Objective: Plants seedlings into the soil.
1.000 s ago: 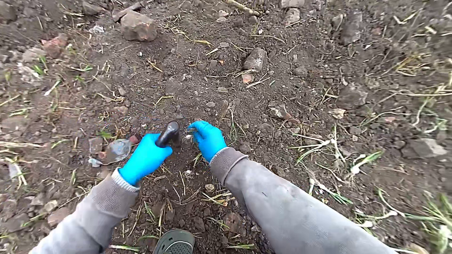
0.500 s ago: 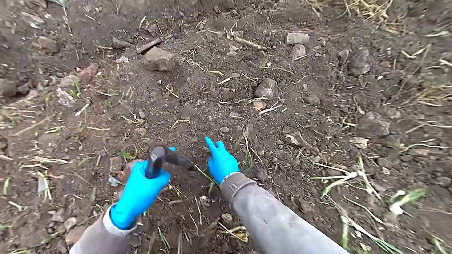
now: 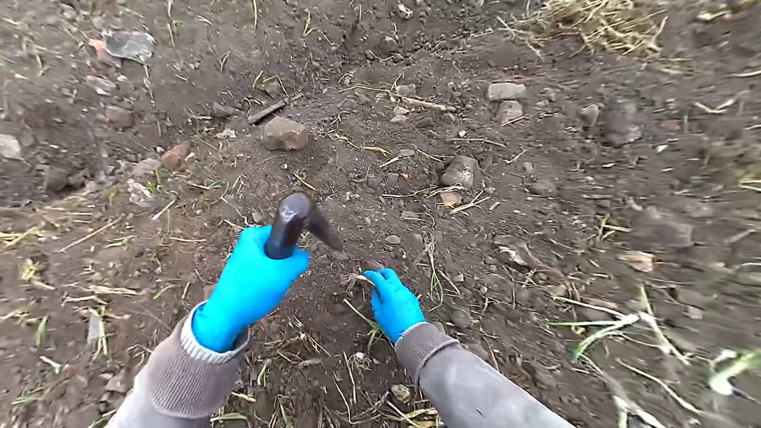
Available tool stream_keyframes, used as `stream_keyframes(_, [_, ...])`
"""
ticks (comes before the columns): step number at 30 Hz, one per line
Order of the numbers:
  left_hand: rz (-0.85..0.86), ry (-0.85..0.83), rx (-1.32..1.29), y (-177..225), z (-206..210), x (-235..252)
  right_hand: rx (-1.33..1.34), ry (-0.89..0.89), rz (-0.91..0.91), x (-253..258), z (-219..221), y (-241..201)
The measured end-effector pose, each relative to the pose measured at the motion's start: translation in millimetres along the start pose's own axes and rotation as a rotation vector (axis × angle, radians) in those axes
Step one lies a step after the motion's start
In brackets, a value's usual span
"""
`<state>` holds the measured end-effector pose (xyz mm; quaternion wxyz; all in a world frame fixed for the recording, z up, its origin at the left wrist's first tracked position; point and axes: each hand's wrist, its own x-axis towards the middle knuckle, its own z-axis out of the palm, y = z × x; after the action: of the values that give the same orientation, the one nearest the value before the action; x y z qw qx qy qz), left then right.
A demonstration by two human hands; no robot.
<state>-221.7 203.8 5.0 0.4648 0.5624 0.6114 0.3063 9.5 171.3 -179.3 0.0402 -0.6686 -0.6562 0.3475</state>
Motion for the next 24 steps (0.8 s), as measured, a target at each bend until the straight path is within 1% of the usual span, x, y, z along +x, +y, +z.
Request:
stream_keyframes(1, [0.014,-0.022,0.065,4.3,3.0,3.1,0.022,0.077,-0.045,-0.1,0.1,-1.8])
stream_keyframes(2, [-0.020,-0.068,0.166,0.3,9.6,9.6,0.039,0.156,-0.091,-0.2,-1.4,-4.9])
stream_keyframes(3, [-0.097,-0.136,0.251,-13.2,20.3,19.0,0.054,0.236,-0.138,0.3,-4.9,-8.5])
stream_keyframes(4, [-0.168,-0.185,0.301,-36.3,33.8,29.0,0.064,0.303,-0.182,2.0,-10.1,-13.5])
stream_keyframes(5, [-0.210,-0.197,0.308,-59.9,45.3,34.5,0.060,0.351,-0.228,5.0,-16.1,-20.6])
stream_keyframes(6, [-0.230,-0.191,0.289,-74.4,49.8,36.2,0.048,0.376,-0.263,11.0,-20.6,-29.6])
stream_keyframes(7, [-0.247,-0.176,0.255,-81.8,49.3,34.1,0.033,0.362,-0.278,17.5,-21.9,-39.4])
stream_keyframes(8, [-0.269,-0.149,0.211,-83.1,46.8,27.6,0.017,0.307,-0.273,22.6,-19.2,-49.8])
stream_keyframes(10, [-0.299,-0.071,0.164,-65.1,35.5,16.0,-0.043,0.127,-0.228,41.8,-4.1,-67.8])
stream_keyframes(12, [-0.292,-0.021,0.132,-44.6,25.3,1.7,-0.062,-0.047,-0.140,58.7,22.7,-73.0])
stream_keyframes(13, [-0.280,0.002,0.125,-43.3,22.4,-5.9,-0.044,-0.065,-0.115,61.7,35.5,-73.3])
stream_keyframes(15, [-0.282,0.028,0.110,-64.2,24.8,-12.7,-0.041,0.013,-0.160,55.4,47.1,-69.6])
stream_keyframes(17, [-0.259,0.042,0.075,-103.5,33.9,-10.3,-0.004,0.182,-0.251,31.6,47.9,-51.2])
stream_keyframes(18, [-0.199,0.037,0.047,-117.0,33.6,-10.2,0.012,0.230,-0.266,13.0,47.8,-38.2])
stream_keyframes(19, [-0.103,0.028,0.032,-121.4,32.1,-11.4,0.025,0.265,-0.271,-9.7,49.5,-20.8])
stream_keyframes(20, [-0.046,0.038,0.057,-108.5,33.2,-15.1,0.027,0.296,-0.272,-36.3,53.2,0.8])
stream_keyframes(21, [-0.228,0.093,0.134,-60.0,40.3,-19.7,0.015,0.329,-0.273,-63.5,57.9,25.1])
stream_keyframes(22, [-0.246,0.042,0.128,-30.2,36.3,-22.8,-0.006,0.358,-0.258,-89.8,63.1,50.8])
stream_keyframes(23, [-0.039,-0.093,0.022,-26.1,27.2,-25.5,-0.038,0.372,-0.219,-115.2,66.5,75.9])
stream_keyframes(24, [0.196,-0.246,-0.120,-33.1,23.3,-19.6,-0.068,0.372,-0.153,-139.8,67.6,96.8])
